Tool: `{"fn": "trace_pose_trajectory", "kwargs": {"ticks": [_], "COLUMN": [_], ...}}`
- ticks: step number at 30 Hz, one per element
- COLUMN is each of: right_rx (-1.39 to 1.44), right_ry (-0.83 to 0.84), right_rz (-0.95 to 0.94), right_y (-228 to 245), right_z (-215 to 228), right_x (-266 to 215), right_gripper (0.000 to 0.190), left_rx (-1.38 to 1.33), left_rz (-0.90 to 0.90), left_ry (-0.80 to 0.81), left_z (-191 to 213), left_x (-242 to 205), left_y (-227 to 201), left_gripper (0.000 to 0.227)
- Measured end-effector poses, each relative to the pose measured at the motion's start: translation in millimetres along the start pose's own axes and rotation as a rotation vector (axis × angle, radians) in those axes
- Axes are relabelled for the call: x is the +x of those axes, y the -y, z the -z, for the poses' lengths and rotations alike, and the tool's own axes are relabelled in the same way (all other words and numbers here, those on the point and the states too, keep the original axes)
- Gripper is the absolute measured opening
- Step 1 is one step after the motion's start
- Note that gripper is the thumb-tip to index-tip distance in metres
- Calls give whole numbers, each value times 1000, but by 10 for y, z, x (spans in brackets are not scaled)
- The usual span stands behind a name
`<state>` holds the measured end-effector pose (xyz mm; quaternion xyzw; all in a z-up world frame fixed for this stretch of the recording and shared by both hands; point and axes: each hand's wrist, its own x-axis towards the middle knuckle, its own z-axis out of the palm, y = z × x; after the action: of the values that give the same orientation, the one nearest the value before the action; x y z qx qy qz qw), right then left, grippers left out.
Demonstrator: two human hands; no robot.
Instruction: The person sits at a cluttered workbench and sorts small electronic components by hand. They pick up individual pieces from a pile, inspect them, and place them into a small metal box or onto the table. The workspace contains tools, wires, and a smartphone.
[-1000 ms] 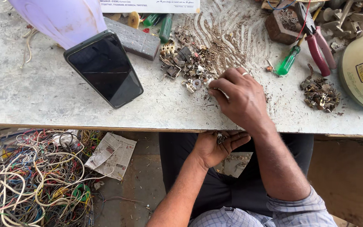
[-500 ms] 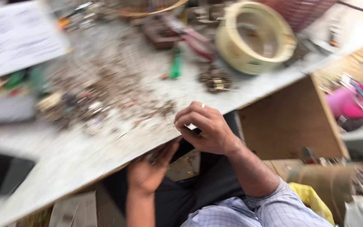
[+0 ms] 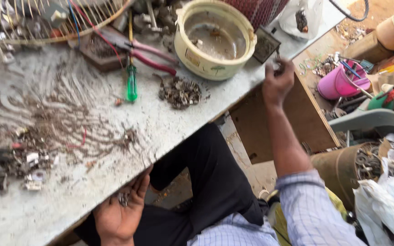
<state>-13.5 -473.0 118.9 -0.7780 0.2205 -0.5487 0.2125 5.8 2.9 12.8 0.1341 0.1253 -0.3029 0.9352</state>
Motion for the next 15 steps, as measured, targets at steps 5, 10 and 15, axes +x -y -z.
{"fn": "trace_pose_trajectory", "kwargs": {"ticks": [5,10,15], "right_rx": [233,236,246], "right_ry": [17,70,73], "right_rz": [-205,-229,-68], "right_y": [-282,-135,136], "right_z": [-15,-2,27], "right_x": [-443,-411,-307], "right_gripper": [20,20,23], "left_rx": [-104,27,-288], "left_rz": [12,33,57], "left_ry": [17,-120,176], "left_z": [29,33,-41], "left_x": [20,35,-6], "left_y": [15,50,12], "left_gripper": [66,67,65]}}
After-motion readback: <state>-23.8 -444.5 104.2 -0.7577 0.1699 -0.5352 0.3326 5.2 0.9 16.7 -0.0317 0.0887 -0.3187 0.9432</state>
